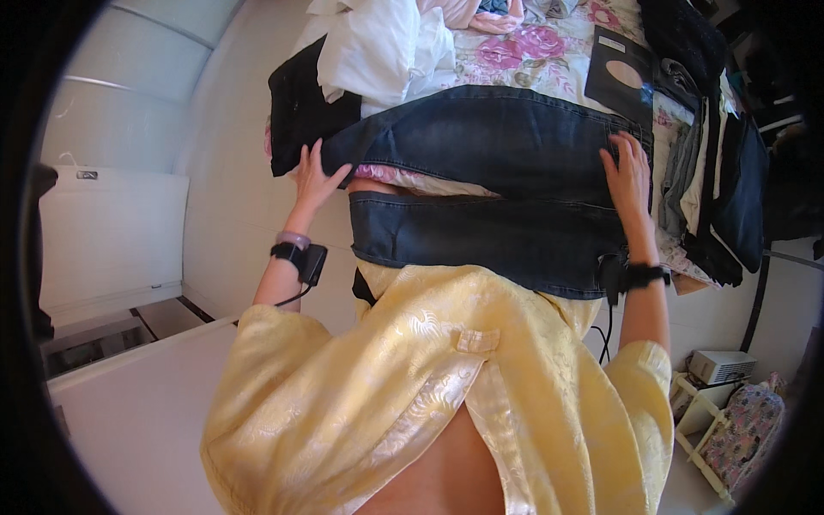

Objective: The person folds several garments on a bed, including black pants, a black top, dark jeans, a pink top, a patterned top, a white shirt, and a colorful knitted item. Each item is smoothed, folded, and placed into a growing stack.

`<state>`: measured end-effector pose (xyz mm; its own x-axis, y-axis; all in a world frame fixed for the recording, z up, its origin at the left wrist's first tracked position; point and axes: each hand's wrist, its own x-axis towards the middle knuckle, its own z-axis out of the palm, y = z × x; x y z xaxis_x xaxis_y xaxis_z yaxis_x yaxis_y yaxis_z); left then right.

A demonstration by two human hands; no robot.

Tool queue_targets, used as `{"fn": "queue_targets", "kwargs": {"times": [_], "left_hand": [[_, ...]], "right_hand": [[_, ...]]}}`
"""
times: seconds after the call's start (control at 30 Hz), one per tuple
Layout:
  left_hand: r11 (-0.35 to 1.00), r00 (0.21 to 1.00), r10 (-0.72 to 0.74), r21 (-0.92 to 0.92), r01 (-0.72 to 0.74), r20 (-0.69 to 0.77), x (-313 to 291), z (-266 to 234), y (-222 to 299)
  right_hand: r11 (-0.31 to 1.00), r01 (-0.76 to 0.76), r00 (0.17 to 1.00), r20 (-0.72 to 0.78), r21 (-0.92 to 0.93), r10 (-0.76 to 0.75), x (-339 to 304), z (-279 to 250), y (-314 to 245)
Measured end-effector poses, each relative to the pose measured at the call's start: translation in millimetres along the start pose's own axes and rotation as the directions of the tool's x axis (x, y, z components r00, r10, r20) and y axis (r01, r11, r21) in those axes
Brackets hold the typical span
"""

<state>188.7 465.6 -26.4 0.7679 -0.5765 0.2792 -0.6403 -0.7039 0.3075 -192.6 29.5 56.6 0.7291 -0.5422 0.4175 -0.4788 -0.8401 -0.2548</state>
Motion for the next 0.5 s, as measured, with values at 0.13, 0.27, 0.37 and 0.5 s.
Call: {"fn": "queue_targets", "kwargs": {"times": [0.13,0.27,0.37,0.5], "left_hand": [[0.992,0.991,0.052,0.118,-0.037,-0.127,5,6,63],[0.982,0.977,0.162,0.118,-0.146,-0.138,2,12,81],[0.978,0.97,0.21,0.032,-0.208,-0.119,13,18,65],[0.969,0.967,0.198,-0.118,-0.218,-0.158,46,16,30]], "right_hand": [[1.0,-0.018,0.999,-0.028,0.019,0.018,40,-17,20],[0.982,-0.18,0.958,-0.219,0.055,0.188,1,-60,76],[0.76,-0.634,0.759,-0.074,0.142,0.647,-61,-69,101],[0.679,-0.668,0.74,0.173,0.305,0.65,-120,-52,100]]}}
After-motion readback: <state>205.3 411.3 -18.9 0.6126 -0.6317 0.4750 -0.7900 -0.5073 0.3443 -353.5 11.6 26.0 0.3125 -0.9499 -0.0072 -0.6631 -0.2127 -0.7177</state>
